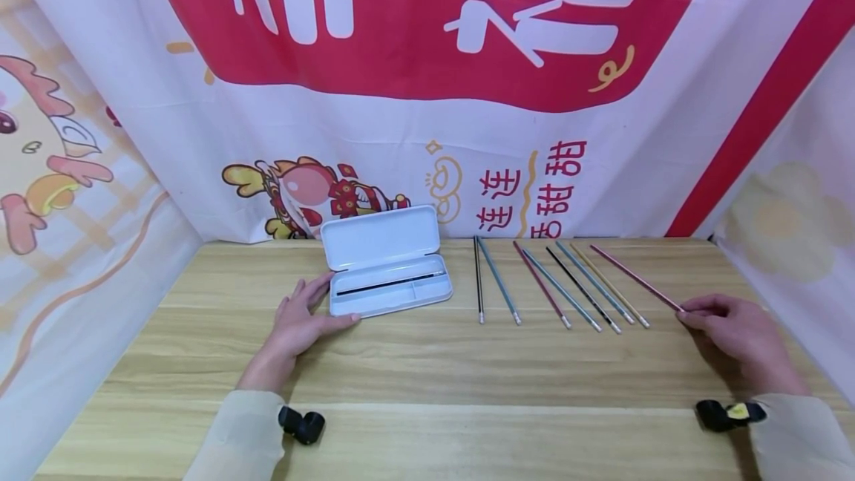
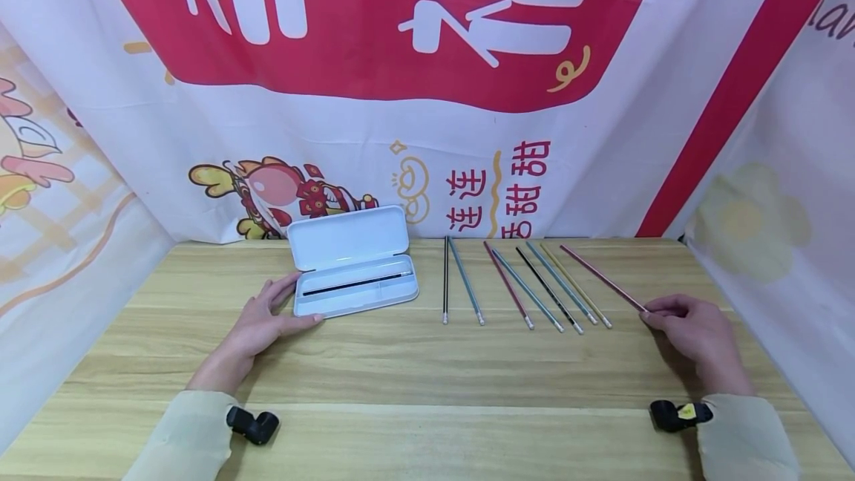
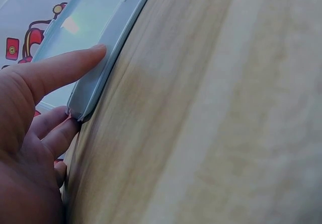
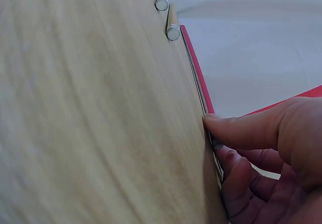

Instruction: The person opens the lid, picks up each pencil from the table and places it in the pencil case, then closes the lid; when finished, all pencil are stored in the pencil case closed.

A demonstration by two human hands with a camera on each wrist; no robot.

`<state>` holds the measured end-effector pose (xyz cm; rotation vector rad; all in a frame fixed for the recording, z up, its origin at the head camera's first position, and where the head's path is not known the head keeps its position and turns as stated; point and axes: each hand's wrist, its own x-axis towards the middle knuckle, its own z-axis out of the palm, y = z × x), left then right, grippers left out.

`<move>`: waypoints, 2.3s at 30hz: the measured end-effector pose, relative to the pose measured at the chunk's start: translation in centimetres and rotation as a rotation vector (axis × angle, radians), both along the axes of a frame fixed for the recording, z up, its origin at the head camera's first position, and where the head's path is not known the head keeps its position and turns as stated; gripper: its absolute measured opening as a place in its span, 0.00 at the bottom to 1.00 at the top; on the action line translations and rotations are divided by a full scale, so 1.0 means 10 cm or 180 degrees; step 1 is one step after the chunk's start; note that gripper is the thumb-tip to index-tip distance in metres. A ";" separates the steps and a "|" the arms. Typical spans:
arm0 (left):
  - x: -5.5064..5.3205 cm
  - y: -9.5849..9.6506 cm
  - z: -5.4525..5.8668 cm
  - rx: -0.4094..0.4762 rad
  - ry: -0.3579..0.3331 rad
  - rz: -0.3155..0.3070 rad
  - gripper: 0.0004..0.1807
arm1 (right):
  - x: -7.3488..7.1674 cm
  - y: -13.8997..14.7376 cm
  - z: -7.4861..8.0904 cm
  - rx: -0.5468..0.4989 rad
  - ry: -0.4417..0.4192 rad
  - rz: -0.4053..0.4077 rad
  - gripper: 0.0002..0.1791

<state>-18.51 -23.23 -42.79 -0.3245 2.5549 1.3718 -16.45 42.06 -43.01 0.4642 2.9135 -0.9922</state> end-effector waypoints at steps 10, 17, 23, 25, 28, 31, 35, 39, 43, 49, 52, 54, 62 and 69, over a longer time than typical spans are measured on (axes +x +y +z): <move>0.01 0.00 0.00 0.0019 0.0015 0.0009 0.61 | 0.01 0.00 -0.01 0.0042 0.0111 0.0018 0.26; 0.01 0.01 0.02 0.0024 0.0027 0.0006 0.61 | 0.02 -0.02 0.02 -0.0300 0.0074 -0.0085 0.27; 0.01 0.01 0.01 0.0043 -0.0011 0.0010 0.62 | 0.04 -0.06 0.07 -0.0639 0.0020 -0.0173 0.25; 0.01 0.00 0.01 0.0049 -0.0021 0.0008 0.62 | 0.05 -0.08 0.09 -0.0714 0.0015 -0.0174 0.25; 0.00 0.00 0.02 0.0052 -0.0032 0.0000 0.62 | 0.06 -0.08 0.12 -0.0623 0.0063 -0.0077 0.28; 0.00 0.00 0.02 0.0044 -0.0051 -0.0002 0.62 | 0.07 -0.08 0.16 -0.0484 0.0128 0.0030 0.30; -0.01 0.00 0.02 0.0035 -0.0054 -0.0010 0.62 | 0.07 -0.10 0.21 -0.0577 0.0251 0.0067 0.23; -0.01 -0.01 0.03 0.0036 -0.0030 -0.0023 0.63 | 0.08 -0.14 0.27 -0.0879 0.0370 0.0030 0.04; 0.00 0.00 0.03 0.0042 -0.0006 -0.0030 0.63 | 0.08 -0.19 0.33 -0.1024 0.0468 0.0029 0.08; 0.00 -0.01 0.02 0.0041 0.0009 -0.0035 0.62 | 0.10 -0.29 0.43 -0.1069 0.0562 0.0020 0.09; 0.00 0.00 0.01 0.0046 0.0005 -0.0037 0.62 | 0.11 -0.34 0.48 -0.1024 0.0536 0.0054 0.07; 0.00 0.00 0.01 0.0056 -0.0007 -0.0028 0.63 | 0.11 -0.38 0.50 -0.0983 0.0528 0.0090 0.04; -0.01 -0.02 0.02 0.0082 0.0003 -0.0029 0.64 | 0.06 -0.60 0.52 -0.0755 0.0529 0.0247 0.18; -0.01 -0.01 0.03 0.0081 0.0015 -0.0034 0.64 | -0.04 -0.94 0.64 -0.0356 0.0419 0.0493 0.25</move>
